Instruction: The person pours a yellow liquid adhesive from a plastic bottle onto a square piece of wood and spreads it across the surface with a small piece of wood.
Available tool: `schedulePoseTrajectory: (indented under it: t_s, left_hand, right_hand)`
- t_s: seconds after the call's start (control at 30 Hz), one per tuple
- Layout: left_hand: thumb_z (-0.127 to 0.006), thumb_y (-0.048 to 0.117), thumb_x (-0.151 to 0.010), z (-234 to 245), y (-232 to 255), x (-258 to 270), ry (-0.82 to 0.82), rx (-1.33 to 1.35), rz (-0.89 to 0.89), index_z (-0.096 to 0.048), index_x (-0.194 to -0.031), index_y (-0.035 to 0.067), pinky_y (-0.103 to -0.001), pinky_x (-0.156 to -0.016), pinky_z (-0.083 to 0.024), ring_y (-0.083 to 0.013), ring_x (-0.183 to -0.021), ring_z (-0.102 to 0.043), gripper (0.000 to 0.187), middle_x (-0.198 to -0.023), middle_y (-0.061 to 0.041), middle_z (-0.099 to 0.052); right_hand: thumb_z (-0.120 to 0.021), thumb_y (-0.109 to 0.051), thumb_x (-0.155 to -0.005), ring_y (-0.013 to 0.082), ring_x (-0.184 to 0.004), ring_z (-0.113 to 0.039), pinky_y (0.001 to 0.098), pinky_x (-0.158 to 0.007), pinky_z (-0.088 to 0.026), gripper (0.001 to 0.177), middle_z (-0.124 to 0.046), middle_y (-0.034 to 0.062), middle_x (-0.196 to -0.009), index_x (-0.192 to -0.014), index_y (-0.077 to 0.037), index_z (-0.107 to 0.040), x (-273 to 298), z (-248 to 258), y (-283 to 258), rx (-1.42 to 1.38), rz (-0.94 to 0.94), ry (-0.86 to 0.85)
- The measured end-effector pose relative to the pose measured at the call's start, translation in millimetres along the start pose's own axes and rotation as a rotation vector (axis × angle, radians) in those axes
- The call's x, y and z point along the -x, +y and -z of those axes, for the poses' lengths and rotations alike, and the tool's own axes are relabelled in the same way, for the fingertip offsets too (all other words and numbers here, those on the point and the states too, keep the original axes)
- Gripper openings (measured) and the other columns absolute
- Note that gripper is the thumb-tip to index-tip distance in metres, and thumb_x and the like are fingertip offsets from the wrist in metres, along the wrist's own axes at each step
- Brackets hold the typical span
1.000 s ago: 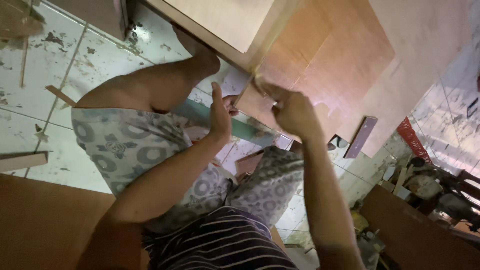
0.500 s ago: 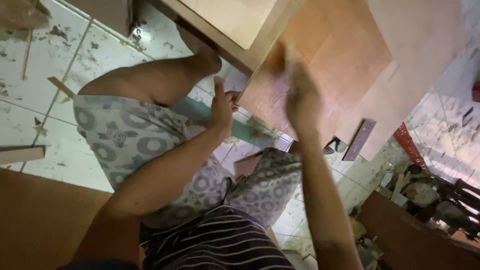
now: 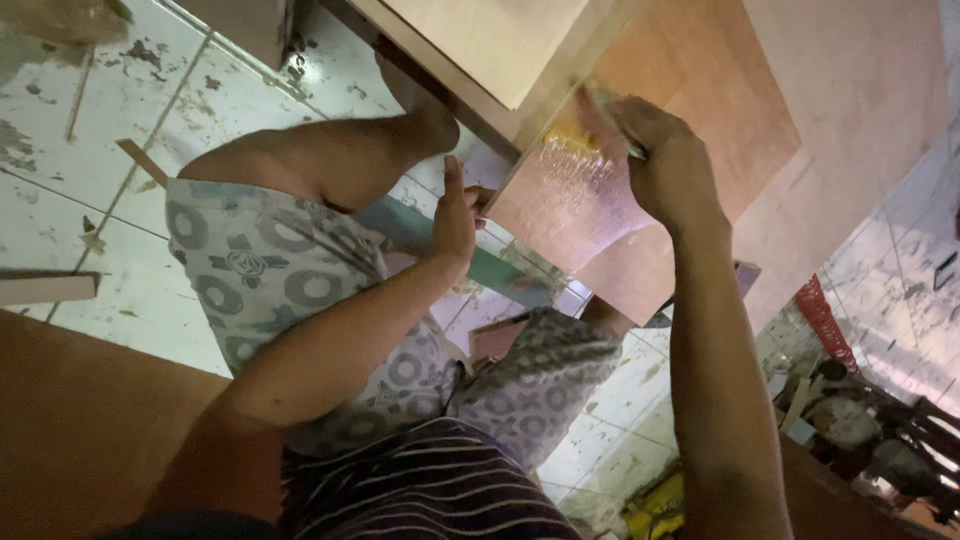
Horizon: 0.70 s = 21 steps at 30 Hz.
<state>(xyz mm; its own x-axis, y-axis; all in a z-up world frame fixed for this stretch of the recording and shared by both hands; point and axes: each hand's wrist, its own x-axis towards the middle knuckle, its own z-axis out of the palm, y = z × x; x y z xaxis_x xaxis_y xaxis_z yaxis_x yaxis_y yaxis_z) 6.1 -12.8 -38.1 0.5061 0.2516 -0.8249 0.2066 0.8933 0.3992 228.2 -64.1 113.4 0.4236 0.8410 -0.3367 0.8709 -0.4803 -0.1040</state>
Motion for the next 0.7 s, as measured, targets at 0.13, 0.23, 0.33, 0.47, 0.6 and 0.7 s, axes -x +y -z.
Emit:
schedulePoseTrajectory:
  t_s: [0.13, 0.23, 0.33, 0.47, 0.6, 0.7]
  left_hand:
    - [-0.011, 0.087, -0.089, -3, 20, 12, 0.000, -0.018, 0.040, -0.079, -0.096, 0.013, -0.029, -0.083, -0.041, -0.0177, -0.078, -0.055, 0.101, -0.083, -0.003, -0.065]
    - [-0.018, 0.085, -0.092, 2, 6, 4, 0.035, -0.022, 0.035, -0.074, -0.116, 0.008, -0.035, -0.093, -0.044, -0.0285, -0.101, -0.057, 0.098, -0.113, -0.013, -0.064]
    - [-0.022, 0.086, -0.090, -9, 29, 23, 0.054, -0.038, 0.027, -0.062, -0.138, 0.001, -0.043, -0.103, -0.047, -0.0400, -0.127, -0.058, 0.106, -0.144, -0.023, -0.058]
    - [-0.014, 0.091, -0.088, 9, -43, -34, 0.056, -0.134, 0.013, -0.075, -0.080, 0.020, -0.034, -0.086, -0.046, -0.0244, -0.092, -0.063, 0.094, -0.086, -0.002, -0.069]
    - [-0.010, 0.089, -0.085, 2, 15, 1, 0.009, -0.063, 0.033, -0.072, -0.076, 0.019, -0.033, -0.082, -0.043, -0.0200, -0.085, -0.061, 0.094, -0.078, 0.002, -0.067]
    - [-0.013, 0.095, -0.081, 8, 2, -16, -0.121, 0.019, -0.028, -0.060, -0.067, 0.024, -0.032, -0.073, -0.040, -0.0152, -0.067, -0.053, 0.086, -0.066, 0.004, -0.060]
  right_hand:
    - [-0.060, 0.000, -0.082, 0.0432, -0.128, -0.059, 0.0570, -0.103, -0.048, 0.060, -0.069, 0.0090, -0.136, -0.137, -0.022, -0.070, 4, -21, 9, -0.012, 0.120, -0.188]
    - [-0.064, -0.001, -0.080, 0.0401, -0.129, -0.060, 0.0524, -0.105, -0.049, 0.062, -0.070, 0.0049, -0.136, -0.137, -0.025, -0.069, 37, -19, -4, 0.047, 0.196, -0.216]
    - [-0.066, -0.013, -0.087, 0.0384, -0.115, -0.067, 0.0523, -0.095, -0.054, 0.059, -0.073, 0.0023, -0.125, -0.141, -0.037, -0.064, 47, -4, -10, 0.151, -0.031, -0.215]
    - [-0.053, -0.021, -0.095, 0.0455, -0.105, -0.069, 0.0594, -0.085, -0.055, 0.053, -0.074, 0.0171, -0.110, -0.147, -0.032, -0.060, 14, 32, -55, -0.007, -0.567, -0.214]
    - [-0.058, -0.026, -0.088, 0.0464, -0.108, -0.066, 0.0616, -0.089, -0.052, 0.057, -0.074, 0.0165, -0.104, -0.143, -0.041, -0.060, 13, 0, -29, -0.189, -0.547, -0.229]
    - [-0.055, -0.023, -0.089, 0.0527, -0.109, -0.064, 0.0648, -0.094, -0.049, 0.054, -0.073, 0.0252, -0.105, -0.140, -0.035, -0.063, 23, -2, -42, -0.204, -0.480, -0.259]
